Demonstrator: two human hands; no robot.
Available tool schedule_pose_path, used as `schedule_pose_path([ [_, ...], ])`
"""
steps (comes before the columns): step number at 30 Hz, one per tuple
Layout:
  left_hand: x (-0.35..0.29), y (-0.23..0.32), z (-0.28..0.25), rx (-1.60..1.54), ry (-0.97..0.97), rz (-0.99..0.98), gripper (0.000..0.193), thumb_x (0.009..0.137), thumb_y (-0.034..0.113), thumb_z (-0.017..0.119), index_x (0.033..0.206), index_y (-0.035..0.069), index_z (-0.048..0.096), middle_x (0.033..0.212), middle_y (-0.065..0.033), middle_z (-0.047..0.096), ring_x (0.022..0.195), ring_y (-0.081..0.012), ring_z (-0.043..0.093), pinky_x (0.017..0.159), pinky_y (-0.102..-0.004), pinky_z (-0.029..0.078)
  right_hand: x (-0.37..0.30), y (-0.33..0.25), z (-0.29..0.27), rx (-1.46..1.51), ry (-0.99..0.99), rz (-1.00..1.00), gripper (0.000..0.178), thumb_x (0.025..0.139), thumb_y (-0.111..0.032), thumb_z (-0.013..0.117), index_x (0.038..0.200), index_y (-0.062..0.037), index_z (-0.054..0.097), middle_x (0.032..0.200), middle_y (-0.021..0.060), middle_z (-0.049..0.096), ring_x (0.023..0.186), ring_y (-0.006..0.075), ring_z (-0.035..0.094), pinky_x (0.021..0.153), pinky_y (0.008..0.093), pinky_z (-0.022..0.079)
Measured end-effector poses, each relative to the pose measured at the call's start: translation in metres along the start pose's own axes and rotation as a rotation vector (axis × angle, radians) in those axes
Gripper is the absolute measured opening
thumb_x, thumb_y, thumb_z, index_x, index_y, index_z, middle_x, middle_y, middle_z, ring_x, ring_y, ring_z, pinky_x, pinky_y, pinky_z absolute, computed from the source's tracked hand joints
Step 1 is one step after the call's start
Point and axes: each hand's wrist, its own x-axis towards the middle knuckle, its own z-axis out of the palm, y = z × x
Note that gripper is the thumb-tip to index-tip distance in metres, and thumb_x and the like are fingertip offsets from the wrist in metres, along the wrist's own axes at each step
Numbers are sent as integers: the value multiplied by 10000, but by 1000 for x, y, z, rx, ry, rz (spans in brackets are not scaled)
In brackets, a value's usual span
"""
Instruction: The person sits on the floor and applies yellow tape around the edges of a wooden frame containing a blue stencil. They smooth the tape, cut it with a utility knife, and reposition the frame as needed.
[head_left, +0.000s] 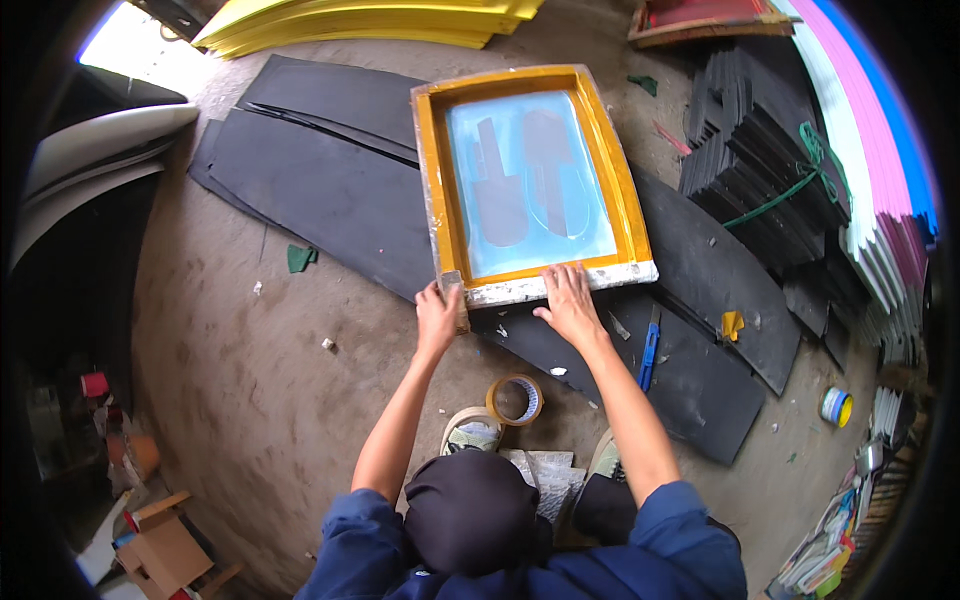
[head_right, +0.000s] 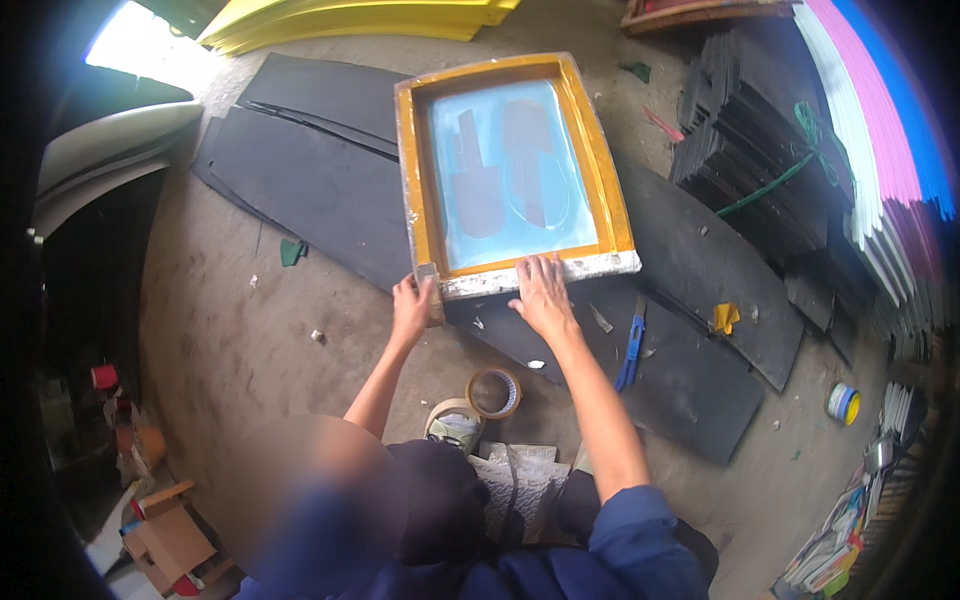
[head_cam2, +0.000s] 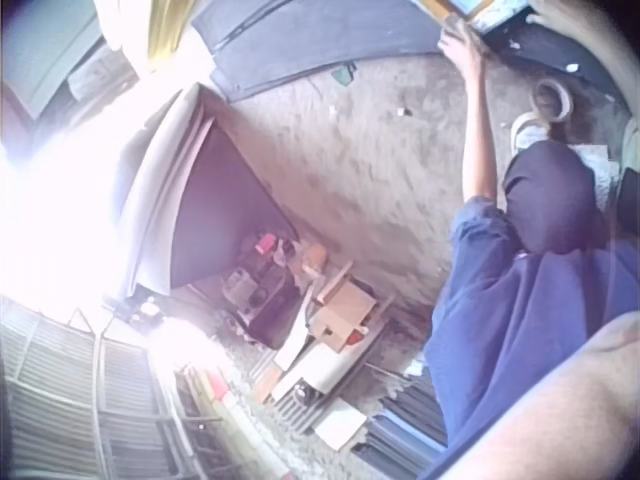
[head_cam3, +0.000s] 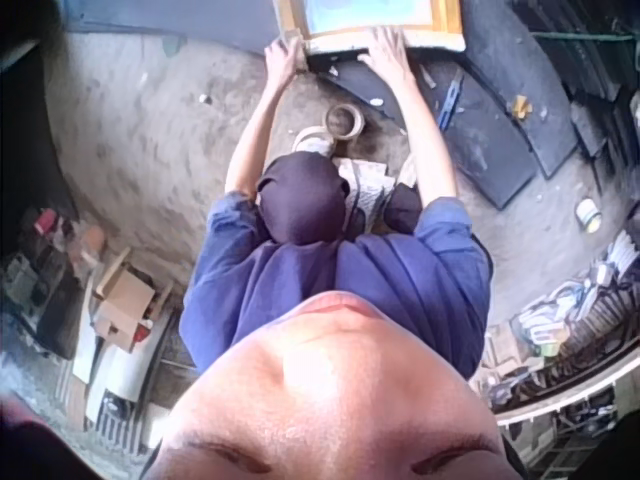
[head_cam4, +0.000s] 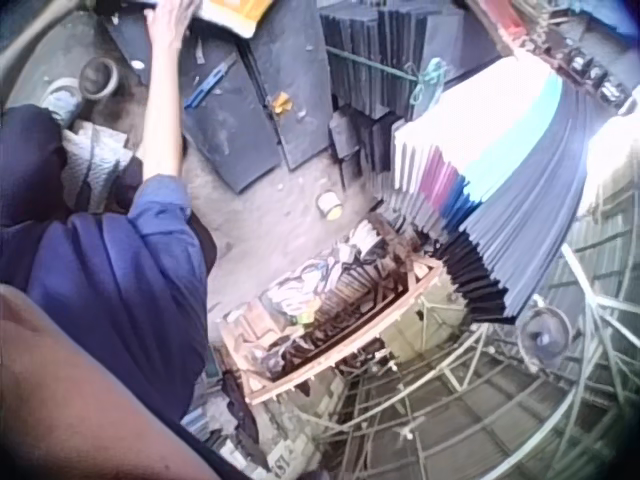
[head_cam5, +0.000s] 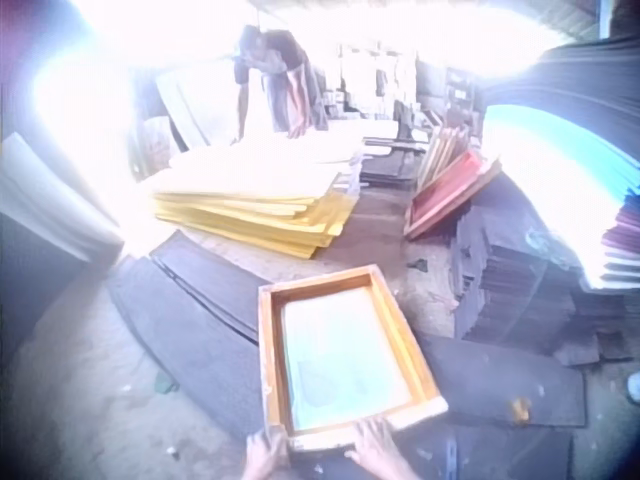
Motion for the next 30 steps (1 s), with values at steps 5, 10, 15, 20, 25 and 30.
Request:
schedule_pose_path([
  [5, 8, 36, 12, 206, -9, -115, 712, 761, 469, 654, 1160, -72, 419, 1145, -266, 453, 1090, -407, 443, 933, -455, 379, 5, 42, -18, -52, -122, -96, 491, 724, -231, 723, 1131, -35, 532, 1158, 164, 493, 1137, 324, 432, 1005, 439, 338],
  [10, 23, 16, 8, 307, 44, 24, 668, 747, 450, 669, 1088, -69, 421, 1117, -263, 458, 1093, -408, 426, 924, -462, 383, 4, 86, -58, -101, -57, 168, 504, 768, -252, 688, 1183, -26, 513, 1212, 190, 417, 1154, 330, 388, 992, 453, 339],
  [15, 10, 45, -5, 74, 37, 7, 684, 766, 411, 655, 1098, -104, 351, 1144, -327, 466, 1104, -429, 469, 923, -450, 399, -22, 98, -73, -199, -78, -40, 698, 770, -425, 665, 1264, 17, 447, 1326, 203, 365, 1279, 352, 293, 1079, 468, 236],
  [20, 22, 83, -53, -225, 52, -67, 802, 721, 449, 706, 1144, -65, 258, 996, -303, 572, 939, -372, 601, 777, -425, 495, 6, 23, -74, -120, 66, -277, 884, 649, -387, 770, 1342, -45, 342, 1209, 172, 460, 1166, 304, 431, 1032, 450, 310],
  [25, 25, 163, -96, -811, -274, -123, 788, 811, 513, 590, 1327, 1, 287, 1158, -152, 521, 1010, -218, 552, 880, -370, 458, 56, 36, -127, -248, 327, -198, 508, 637, -243, 765, 1045, -27, 555, 1020, 143, 552, 995, 286, 550, 837, 393, 426],
  [30, 23, 196, -144, -1005, -249, 119, 764, 869, 619, 408, 1378, 56, 323, 1356, -132, 433, 1261, -235, 399, 1057, -405, 264, 115, 6, -221, -208, 492, -286, 494, 600, -336, 786, 931, -42, 567, 900, 132, 628, 863, 294, 625, 760, 383, 507],
])
